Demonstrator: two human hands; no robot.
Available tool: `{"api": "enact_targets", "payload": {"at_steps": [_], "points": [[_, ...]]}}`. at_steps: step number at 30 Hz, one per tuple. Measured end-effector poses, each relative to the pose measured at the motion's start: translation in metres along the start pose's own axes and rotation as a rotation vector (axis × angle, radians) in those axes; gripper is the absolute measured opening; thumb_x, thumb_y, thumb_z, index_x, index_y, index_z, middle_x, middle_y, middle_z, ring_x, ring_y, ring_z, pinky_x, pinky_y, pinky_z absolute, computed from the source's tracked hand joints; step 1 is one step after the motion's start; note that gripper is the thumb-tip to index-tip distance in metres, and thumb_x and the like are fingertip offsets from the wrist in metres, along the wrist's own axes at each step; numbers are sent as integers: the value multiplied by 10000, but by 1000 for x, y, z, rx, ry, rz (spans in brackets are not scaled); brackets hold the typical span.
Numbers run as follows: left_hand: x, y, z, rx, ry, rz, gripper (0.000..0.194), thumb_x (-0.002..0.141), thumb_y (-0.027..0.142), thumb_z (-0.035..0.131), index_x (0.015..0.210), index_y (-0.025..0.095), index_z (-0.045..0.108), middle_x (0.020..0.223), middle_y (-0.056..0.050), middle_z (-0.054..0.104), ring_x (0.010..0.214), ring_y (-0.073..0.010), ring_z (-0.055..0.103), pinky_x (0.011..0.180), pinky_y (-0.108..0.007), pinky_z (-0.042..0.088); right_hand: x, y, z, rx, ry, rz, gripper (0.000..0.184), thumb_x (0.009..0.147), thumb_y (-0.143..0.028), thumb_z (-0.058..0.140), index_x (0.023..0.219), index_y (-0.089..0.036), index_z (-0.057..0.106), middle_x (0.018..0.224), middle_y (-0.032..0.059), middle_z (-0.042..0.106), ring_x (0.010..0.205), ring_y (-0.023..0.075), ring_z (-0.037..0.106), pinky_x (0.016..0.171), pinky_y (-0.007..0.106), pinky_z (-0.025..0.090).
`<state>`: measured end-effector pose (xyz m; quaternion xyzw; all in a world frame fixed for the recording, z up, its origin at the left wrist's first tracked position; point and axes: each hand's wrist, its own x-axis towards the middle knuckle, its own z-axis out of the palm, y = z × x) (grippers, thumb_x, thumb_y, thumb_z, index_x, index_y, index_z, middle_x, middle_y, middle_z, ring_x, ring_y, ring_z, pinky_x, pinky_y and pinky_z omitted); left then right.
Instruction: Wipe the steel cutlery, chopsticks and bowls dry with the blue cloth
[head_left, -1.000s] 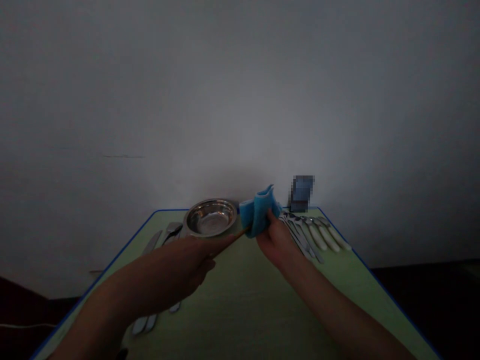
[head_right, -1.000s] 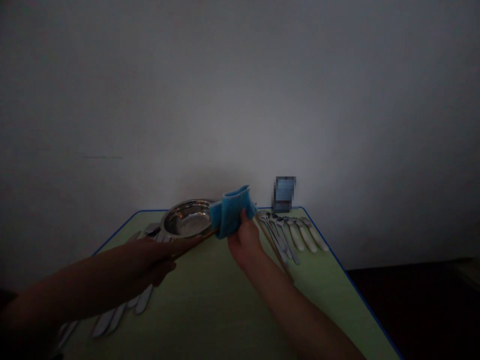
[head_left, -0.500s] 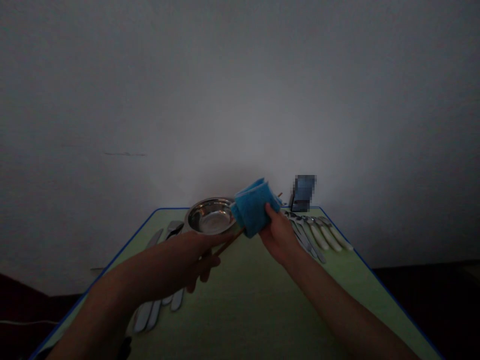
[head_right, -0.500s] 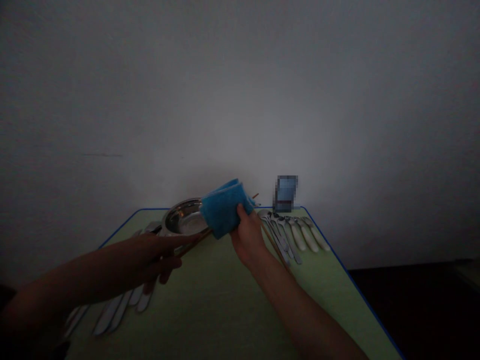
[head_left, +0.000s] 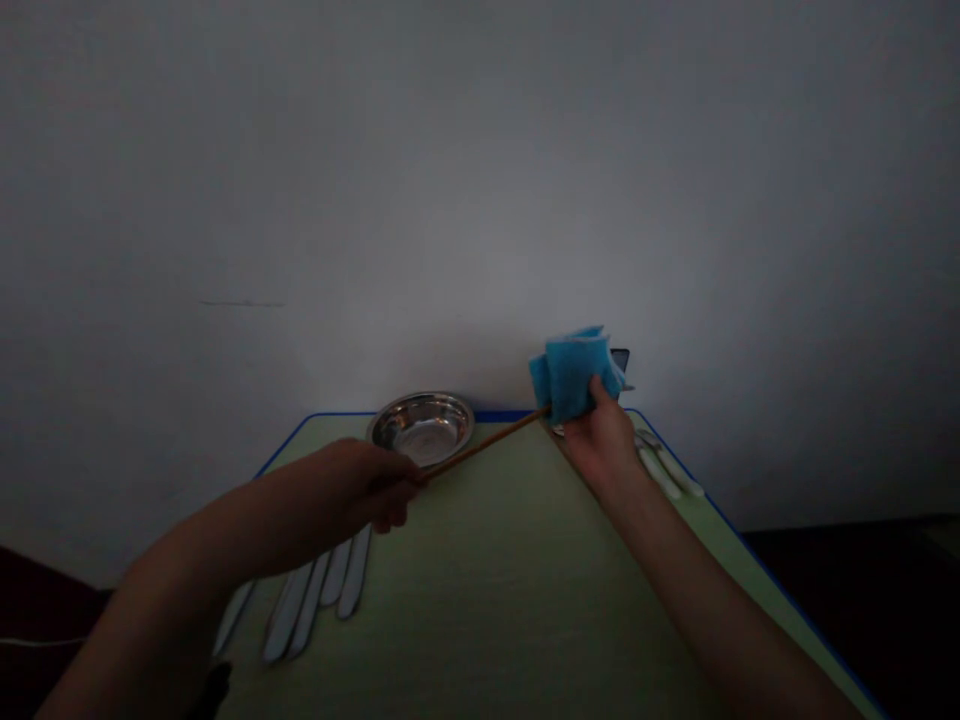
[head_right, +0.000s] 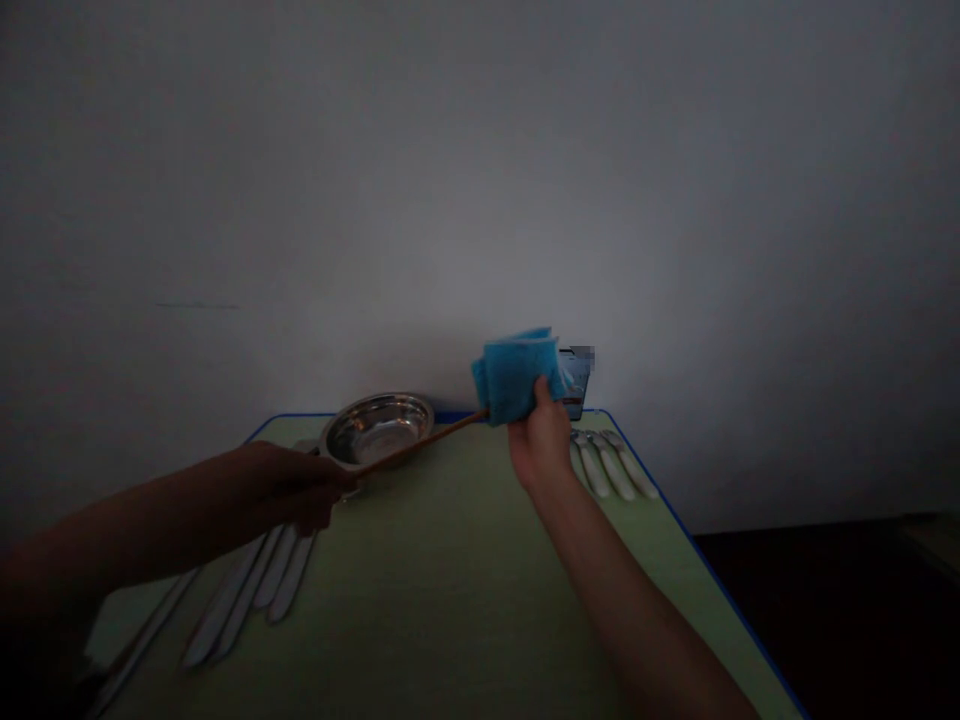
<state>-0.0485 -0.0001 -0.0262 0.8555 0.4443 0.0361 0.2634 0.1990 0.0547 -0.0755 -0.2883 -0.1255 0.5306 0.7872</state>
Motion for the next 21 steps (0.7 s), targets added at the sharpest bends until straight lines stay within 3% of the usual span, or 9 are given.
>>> {"api": "enact_targets", "payload": {"at_steps": [5, 10, 21], "points": [[1, 7, -2, 44, 49, 47, 243, 849, 337, 475, 929, 219, 672, 867, -3, 715, 783, -149, 653, 686, -229, 473, 3, -10, 0, 4, -59, -49, 156, 876, -206, 478, 871, -184, 632, 808, -14, 723, 682, 88, 648, 741, 265, 534], [2, 8, 0, 41, 35, 90, 379, 913, 371, 365, 805, 197, 684, 742, -3, 716, 694, -125, 658, 673, -218, 474, -14, 1, 3, -55, -69, -43, 146, 857, -236, 512, 939, -185, 622, 927, 13, 713, 754, 106, 649, 782, 302, 527], [17, 29, 15, 98, 134, 106, 326, 912, 365, 382, 775, 199, 627, 692, 8, 695, 635, -127, 645, 620, -229, 449, -59, 40, 3, -107, -262, 192, 175, 816, -290, 566, 941, -178, 615, 919, 12, 711, 758, 102, 646, 759, 239, 522]]}}
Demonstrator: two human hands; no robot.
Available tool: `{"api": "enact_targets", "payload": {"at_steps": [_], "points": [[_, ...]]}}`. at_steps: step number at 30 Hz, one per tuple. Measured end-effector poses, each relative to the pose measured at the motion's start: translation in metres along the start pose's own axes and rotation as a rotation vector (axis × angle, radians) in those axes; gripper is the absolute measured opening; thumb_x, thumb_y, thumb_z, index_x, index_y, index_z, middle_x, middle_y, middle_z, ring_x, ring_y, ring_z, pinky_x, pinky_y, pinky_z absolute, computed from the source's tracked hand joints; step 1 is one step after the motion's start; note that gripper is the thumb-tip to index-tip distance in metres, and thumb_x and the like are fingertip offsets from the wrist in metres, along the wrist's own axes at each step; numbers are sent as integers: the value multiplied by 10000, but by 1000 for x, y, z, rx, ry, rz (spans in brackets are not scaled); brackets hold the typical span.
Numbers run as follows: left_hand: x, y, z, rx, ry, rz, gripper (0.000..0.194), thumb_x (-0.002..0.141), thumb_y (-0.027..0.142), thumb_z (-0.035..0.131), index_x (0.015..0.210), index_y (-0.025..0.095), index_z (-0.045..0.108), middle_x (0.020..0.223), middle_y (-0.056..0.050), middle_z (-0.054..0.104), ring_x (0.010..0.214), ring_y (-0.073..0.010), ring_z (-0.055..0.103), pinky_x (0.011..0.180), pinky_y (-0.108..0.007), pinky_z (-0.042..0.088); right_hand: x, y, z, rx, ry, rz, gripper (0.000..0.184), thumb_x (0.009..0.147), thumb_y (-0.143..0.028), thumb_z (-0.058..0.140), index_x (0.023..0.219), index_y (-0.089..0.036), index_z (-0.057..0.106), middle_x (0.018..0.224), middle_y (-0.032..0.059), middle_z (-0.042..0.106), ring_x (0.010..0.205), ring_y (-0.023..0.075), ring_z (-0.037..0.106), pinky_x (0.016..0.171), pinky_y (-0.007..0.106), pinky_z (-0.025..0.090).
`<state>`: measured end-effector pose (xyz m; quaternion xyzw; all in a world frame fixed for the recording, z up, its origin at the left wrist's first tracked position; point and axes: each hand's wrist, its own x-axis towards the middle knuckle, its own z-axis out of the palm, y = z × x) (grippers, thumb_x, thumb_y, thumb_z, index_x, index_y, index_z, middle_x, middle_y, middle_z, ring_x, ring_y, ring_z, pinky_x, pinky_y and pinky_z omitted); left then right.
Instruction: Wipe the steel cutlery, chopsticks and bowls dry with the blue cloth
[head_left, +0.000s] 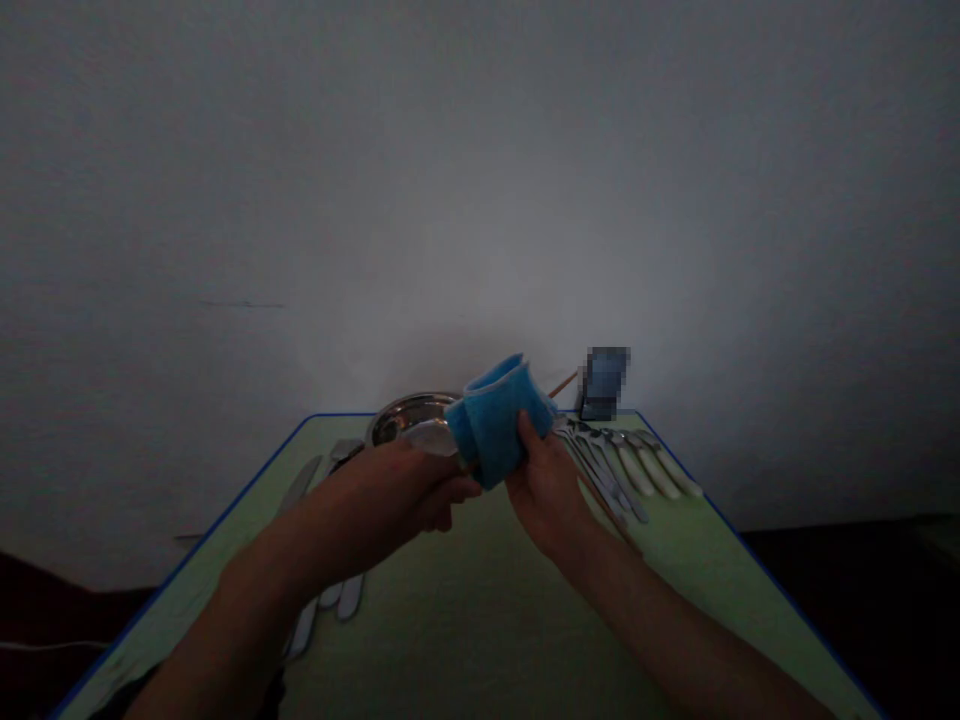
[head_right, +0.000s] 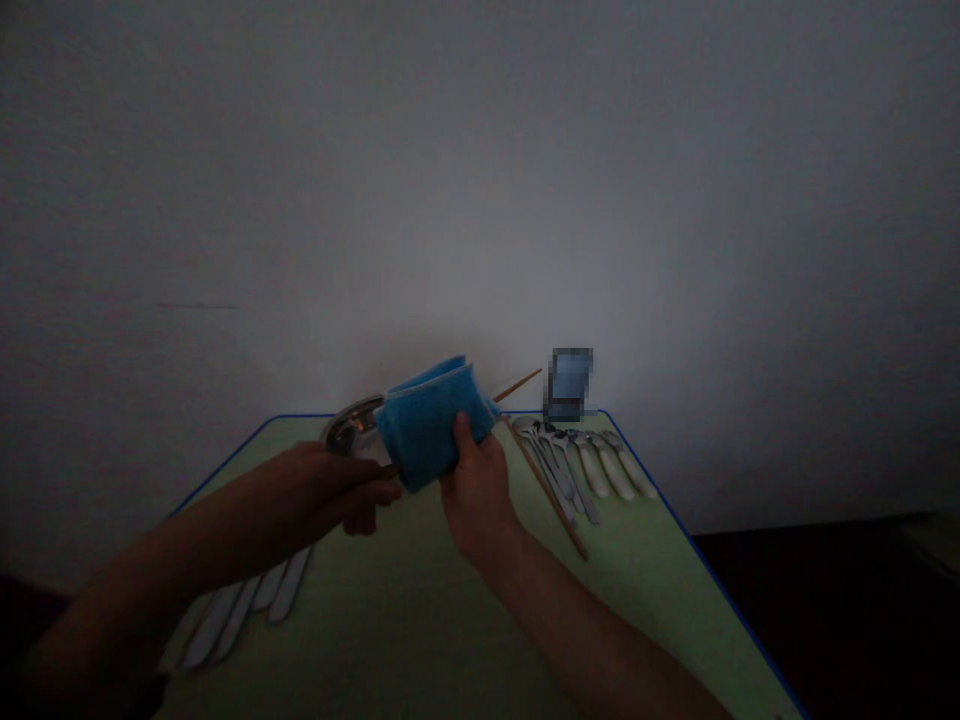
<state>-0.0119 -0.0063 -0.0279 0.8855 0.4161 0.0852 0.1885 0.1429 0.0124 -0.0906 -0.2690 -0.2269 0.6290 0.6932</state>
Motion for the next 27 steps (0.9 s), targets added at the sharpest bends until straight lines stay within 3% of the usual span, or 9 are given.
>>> {"api": "enact_targets", "payload": {"at_steps": [4, 10, 15, 18, 20, 24, 27], "points": [[0, 1, 0, 34, -37, 24, 270, 898, 341, 398, 812, 198, 610, 678, 9, 683, 630, -134, 644, 601, -224, 448, -10, 6, 5, -52, -54, 31, 178, 800, -324, 573, 894, -177, 608, 799, 5, 702, 693, 116, 637, 720, 255, 525], [-7, 2, -5, -9, -112, -5, 286, 891, 312, 369, 800, 184, 608, 607, 14, 653, 565, -122, 621, 537, -205, 426, -12, 7, 8, -57, -54, 61, 172, 804, -304, 566, 902, -170, 610, 821, 19, 705, 702, 127, 641, 735, 275, 529], [-16, -2, -8, -91, -268, -154, 442, 888, 410, 371, 639, 176, 653, 591, -20, 683, 534, -133, 627, 514, -210, 433, 10, -1, -2, 7, 83, 30, 124, 835, -242, 524, 903, -193, 616, 862, -10, 710, 724, 97, 641, 759, 252, 524], [-19, -7, -10, -112, -292, -161, 447, 885, 424, 387, 642, 180, 673, 639, -25, 699, 591, -139, 643, 565, -215, 452, 26, -15, -9, 40, 180, -7, 138, 858, -207, 477, 895, -209, 610, 819, -30, 708, 727, 91, 643, 757, 257, 524], [-20, -12, -11, -117, -278, -140, 444, 884, 439, 387, 674, 182, 681, 652, -24, 693, 613, -141, 641, 578, -216, 453, 31, -25, -12, 33, 178, -60, 141, 867, -232, 462, 851, -214, 601, 723, -45, 687, 655, 87, 630, 712, 248, 529], [-16, -20, -10, -107, -194, -117, 386, 876, 446, 397, 802, 194, 680, 706, -20, 689, 637, -145, 629, 564, -220, 443, 30, -34, -17, -95, 3, -191, 159, 821, -343, 533, 735, -217, 574, 528, -94, 552, 428, 54, 484, 539, 187, 480], [-12, -21, -13, -5, 24, -135, 356, 872, 428, 408, 923, 192, 670, 786, -43, 701, 672, -165, 628, 606, -254, 453, 24, -36, -19, -403, -134, -230, 189, 800, -394, 555, 783, -216, 618, 563, -76, 568, 474, 64, 482, 519, 186, 438]]}}
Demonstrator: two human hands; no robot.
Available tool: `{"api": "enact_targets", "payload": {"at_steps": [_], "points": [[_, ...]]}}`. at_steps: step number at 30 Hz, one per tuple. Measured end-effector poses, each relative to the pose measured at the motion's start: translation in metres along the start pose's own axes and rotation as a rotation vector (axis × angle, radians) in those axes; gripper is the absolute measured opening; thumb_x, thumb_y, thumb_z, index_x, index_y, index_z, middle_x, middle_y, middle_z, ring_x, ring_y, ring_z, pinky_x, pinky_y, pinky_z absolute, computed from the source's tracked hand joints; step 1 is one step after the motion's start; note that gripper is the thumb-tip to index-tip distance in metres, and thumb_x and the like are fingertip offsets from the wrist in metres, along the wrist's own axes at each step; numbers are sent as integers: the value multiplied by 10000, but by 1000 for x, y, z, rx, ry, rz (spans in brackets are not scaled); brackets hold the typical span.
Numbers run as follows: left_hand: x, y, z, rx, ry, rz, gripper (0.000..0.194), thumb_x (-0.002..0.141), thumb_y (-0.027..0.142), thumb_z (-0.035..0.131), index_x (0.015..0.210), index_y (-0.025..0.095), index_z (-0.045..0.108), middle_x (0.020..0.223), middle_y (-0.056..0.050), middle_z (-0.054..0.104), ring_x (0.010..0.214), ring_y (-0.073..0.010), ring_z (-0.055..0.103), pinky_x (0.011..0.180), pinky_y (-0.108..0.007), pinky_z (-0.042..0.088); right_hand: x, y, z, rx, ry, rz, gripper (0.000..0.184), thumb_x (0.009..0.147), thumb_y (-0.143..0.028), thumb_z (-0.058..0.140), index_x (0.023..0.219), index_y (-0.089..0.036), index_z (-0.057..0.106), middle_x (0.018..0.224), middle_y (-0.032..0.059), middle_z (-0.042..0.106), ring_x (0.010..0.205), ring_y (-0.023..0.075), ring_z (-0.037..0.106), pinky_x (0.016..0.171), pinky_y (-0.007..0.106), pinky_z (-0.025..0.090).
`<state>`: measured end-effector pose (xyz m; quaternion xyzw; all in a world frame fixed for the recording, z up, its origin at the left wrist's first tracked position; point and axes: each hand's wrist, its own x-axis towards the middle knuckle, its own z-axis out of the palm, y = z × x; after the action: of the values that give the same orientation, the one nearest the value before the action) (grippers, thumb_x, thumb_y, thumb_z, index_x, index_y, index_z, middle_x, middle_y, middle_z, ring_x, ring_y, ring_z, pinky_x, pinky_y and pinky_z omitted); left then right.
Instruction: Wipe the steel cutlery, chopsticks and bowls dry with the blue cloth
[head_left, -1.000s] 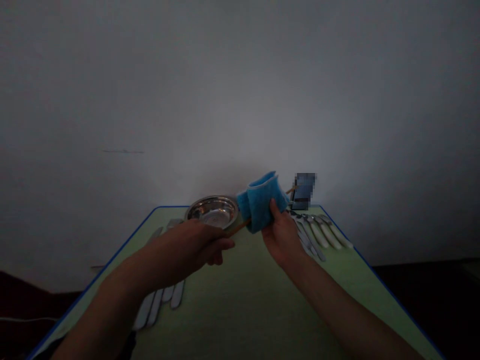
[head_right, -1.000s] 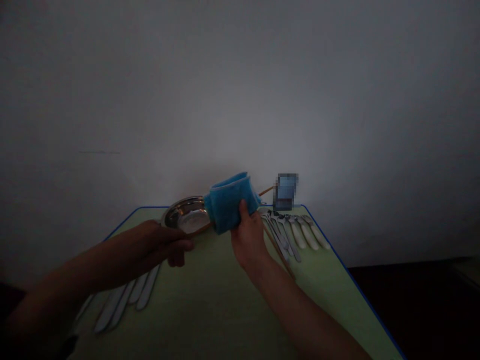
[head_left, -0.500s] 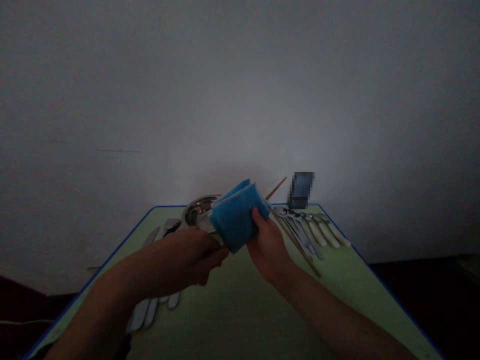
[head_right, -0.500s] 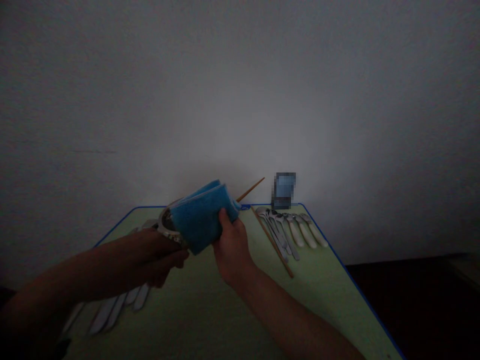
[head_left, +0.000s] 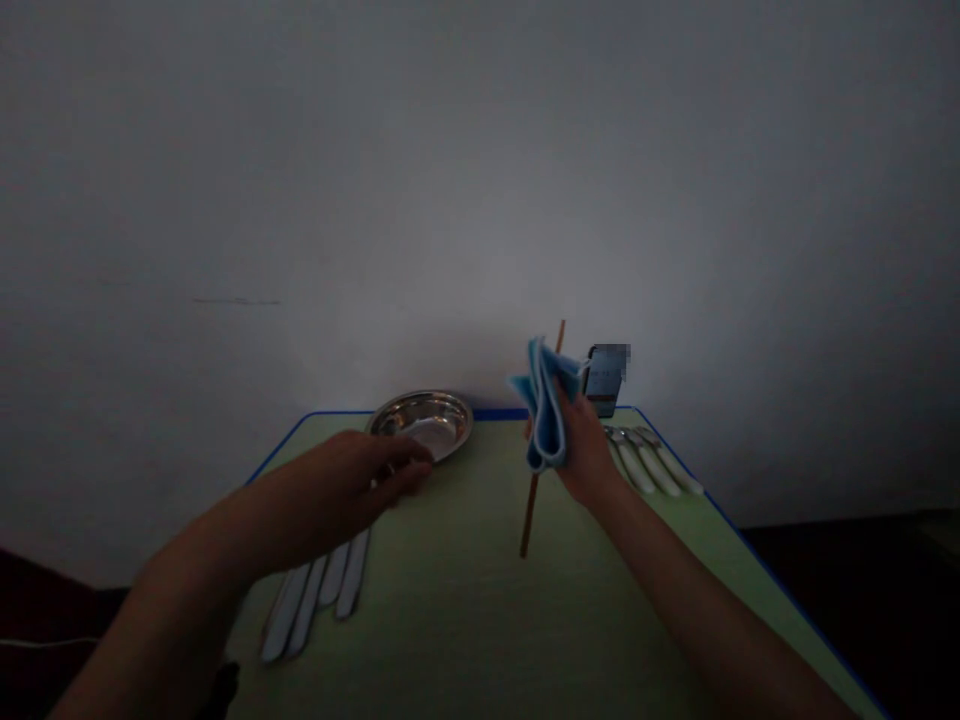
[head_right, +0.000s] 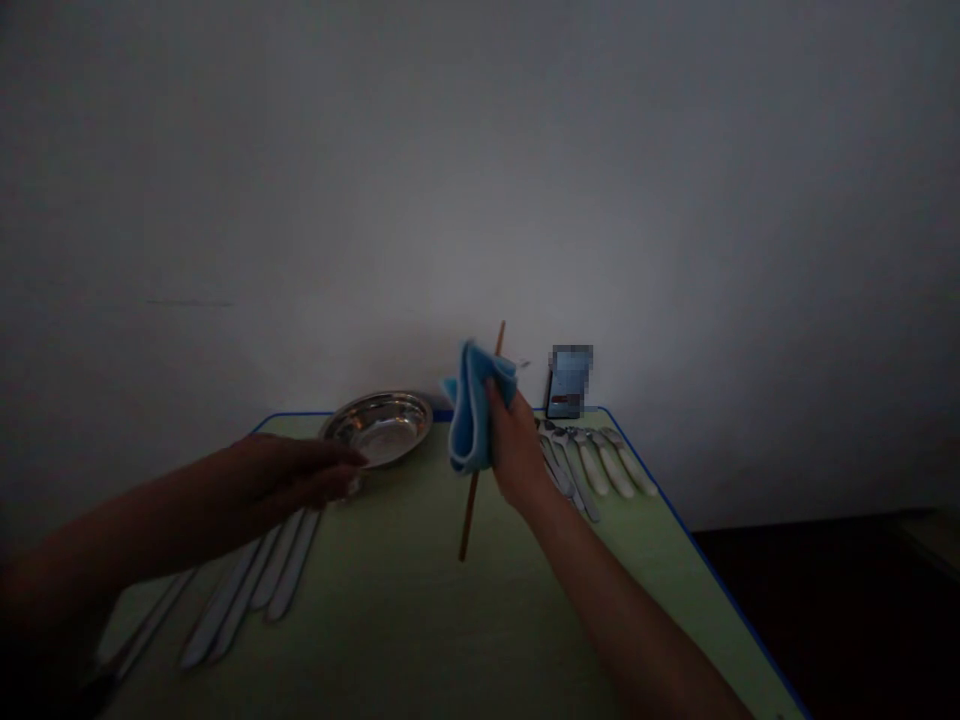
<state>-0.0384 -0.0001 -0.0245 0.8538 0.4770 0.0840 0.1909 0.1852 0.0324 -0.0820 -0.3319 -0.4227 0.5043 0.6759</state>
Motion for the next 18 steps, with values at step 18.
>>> {"api": "enact_targets", "payload": {"at_steps": [18], "points": [[-3, 18, -13, -36, 485, 53, 263, 837, 425, 511, 902, 216, 657, 880, -8, 686, 715, -140, 605, 630, -245, 480, -5, -37, -12, -869, -756, -266, 150, 810, -303, 559, 875, -230, 672, 716, -29, 665, 590, 108, 517, 569, 218, 366]]}}
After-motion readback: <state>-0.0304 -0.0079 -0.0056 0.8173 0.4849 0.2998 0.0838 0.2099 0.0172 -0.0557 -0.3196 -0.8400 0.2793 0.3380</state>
